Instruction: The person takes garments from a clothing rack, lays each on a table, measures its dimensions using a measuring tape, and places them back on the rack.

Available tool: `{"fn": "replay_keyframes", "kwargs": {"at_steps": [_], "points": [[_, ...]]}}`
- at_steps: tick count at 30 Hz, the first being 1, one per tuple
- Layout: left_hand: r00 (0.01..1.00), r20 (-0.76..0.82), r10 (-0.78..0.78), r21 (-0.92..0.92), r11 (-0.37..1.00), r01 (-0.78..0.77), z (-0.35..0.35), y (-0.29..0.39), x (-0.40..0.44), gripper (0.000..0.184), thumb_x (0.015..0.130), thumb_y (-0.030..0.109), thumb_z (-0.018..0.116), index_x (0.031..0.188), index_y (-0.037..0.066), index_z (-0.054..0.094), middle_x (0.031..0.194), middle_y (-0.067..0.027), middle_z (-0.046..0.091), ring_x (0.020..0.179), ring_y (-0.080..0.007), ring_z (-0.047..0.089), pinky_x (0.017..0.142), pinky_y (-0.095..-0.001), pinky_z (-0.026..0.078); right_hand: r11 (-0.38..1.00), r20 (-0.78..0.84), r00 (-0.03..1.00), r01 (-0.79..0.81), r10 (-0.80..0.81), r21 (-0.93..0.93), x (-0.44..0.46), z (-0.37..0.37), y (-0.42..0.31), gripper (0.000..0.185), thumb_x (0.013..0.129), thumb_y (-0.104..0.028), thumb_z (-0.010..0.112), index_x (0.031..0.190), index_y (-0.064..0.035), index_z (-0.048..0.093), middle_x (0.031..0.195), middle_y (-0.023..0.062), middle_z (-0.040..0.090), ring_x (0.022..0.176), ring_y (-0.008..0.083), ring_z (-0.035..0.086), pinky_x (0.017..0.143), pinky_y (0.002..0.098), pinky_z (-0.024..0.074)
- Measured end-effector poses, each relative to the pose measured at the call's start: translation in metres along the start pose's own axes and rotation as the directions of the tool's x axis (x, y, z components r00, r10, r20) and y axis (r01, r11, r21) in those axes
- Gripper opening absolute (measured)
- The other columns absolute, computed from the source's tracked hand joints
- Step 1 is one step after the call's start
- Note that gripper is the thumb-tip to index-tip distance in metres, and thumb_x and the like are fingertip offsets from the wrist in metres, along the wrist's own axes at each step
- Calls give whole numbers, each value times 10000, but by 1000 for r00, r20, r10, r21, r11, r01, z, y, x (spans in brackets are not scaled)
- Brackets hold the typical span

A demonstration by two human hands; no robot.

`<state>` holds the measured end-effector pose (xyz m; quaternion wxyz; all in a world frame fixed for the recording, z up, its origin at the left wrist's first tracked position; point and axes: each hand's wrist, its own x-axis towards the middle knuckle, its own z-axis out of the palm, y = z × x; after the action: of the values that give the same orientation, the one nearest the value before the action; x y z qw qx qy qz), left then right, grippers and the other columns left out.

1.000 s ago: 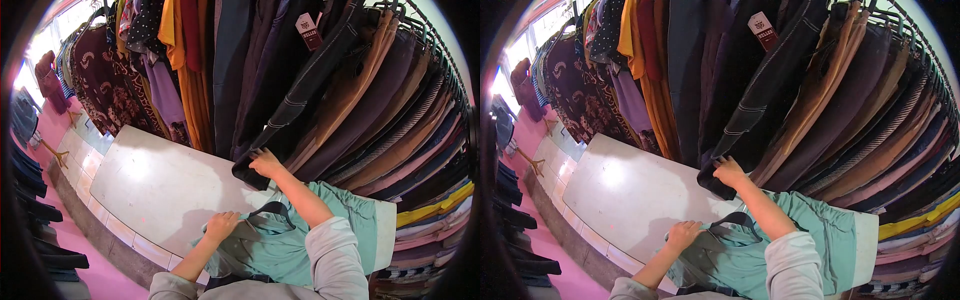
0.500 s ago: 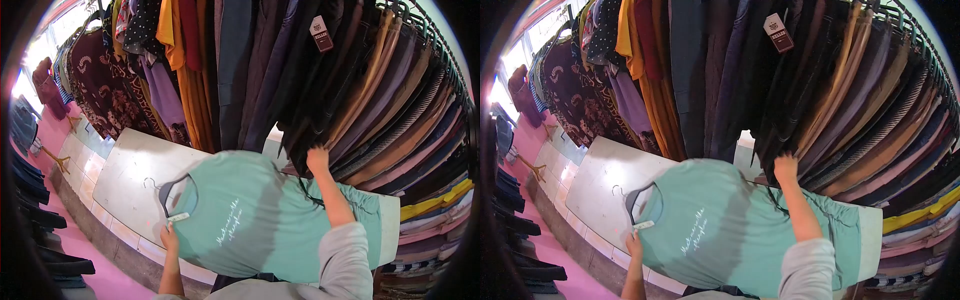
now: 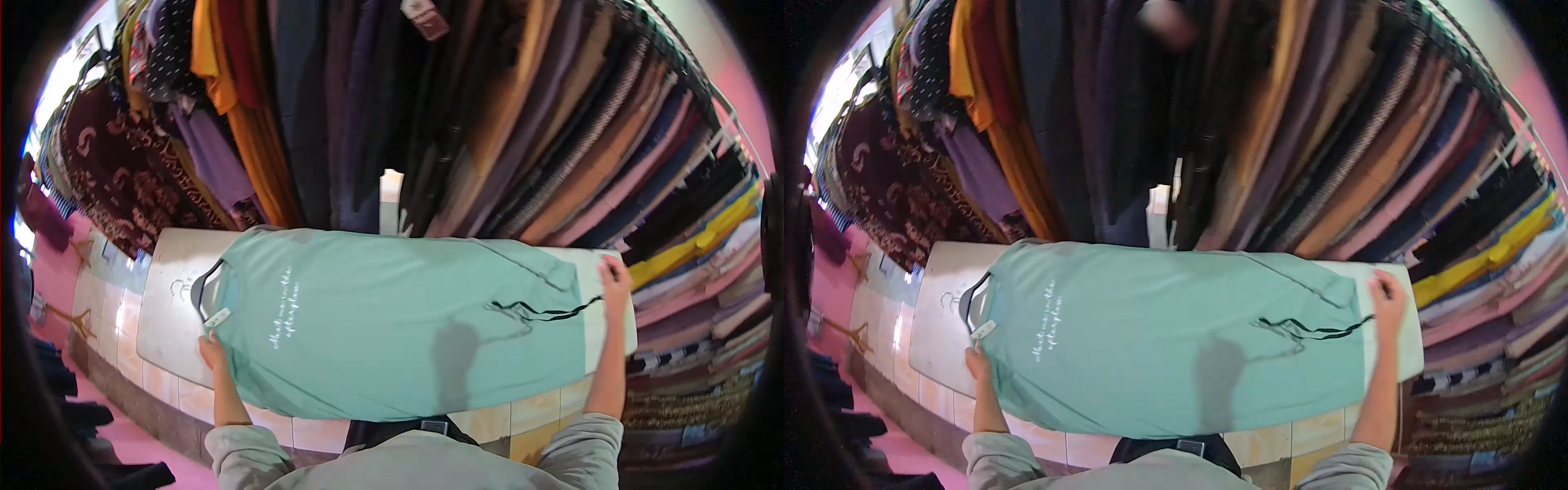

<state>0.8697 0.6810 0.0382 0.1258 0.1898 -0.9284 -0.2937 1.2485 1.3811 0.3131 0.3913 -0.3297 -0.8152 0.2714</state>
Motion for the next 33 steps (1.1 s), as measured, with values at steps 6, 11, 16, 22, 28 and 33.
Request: {"fn": "replay_keyframes", "kwargs": {"at_steps": [6, 11, 16, 22, 28, 33], "points": [[978, 88, 190, 222, 953, -205, -10, 14, -21, 474, 815, 122, 548, 1225, -3, 346, 1210, -204, 408, 1106, -352, 399, 916, -399, 340, 989, 401, 914, -4, -57, 150, -138, 153, -32, 242, 686, -195, 720, 878, -80, 627, 747, 61, 561, 698, 180, 545, 643, 284, 450], [822, 115, 558, 374, 742, -556, 0, 60, -123, 623, 863, 295, 471, 1366, 67, 183, 1389, -169, 226, 1285, -325, 220, 1036, -492, 158, 848, 780, 514, 529, -358, 41, -235, 242, -24, 511, 678, -448, 660, 1033, -95, 553, 1045, 100, 496, 958, 278, 475, 796, 401, 412], [841, 419, 343, 425, 744, -515, -30, 94, -198, 645, 868, 398, 419, 1378, 91, 170, 1423, -160, 154, 1307, -334, 163, 1017, -570, 97, 790, 723, 520, 610, -456, 59, -237, 223, -32, 560, 712, -463, 614, 1118, -97, 493, 1106, 97, 479, 1016, 274, 455, 858, 401, 374], [883, 437, 174, 506, 764, -400, -25, 91, -207, 673, 858, 398, 444, 1383, 95, 153, 1426, -169, 132, 1312, -332, 150, 1007, -589, 91, 952, 225, 939, 288, -261, -100, -146, 163, 90, 225, 715, -55, 555, 939, -37, 570, 846, 155, 584, 799, 338, 557, 697, 414, 451], [887, 385, 254, 426, 804, -415, -16, 136, -303, 675, 861, 378, 434, 1378, 54, 145, 1426, -183, 118, 1310, -348, 142, 993, -610, 73, 705, 167, 948, -78, 271, -705, -35, 91, 201, 250, 731, -138, 556, 969, -60, 561, 919, 141, 593, 801, 313, 598, 671, 415, 487], [821, 456, 344, 319, 798, -511, -5, 150, -364, 677, 863, 421, 393, 1373, 45, 156, 1427, -185, 111, 1306, -382, 125, 990, -610, 58, 611, 483, 833, 239, 271, -755, 53, 96, 257, 203, 712, -164, 580, 874, -43, 594, 874, 194, 621, 796, 311, 621, 652, 424, 503]]}}
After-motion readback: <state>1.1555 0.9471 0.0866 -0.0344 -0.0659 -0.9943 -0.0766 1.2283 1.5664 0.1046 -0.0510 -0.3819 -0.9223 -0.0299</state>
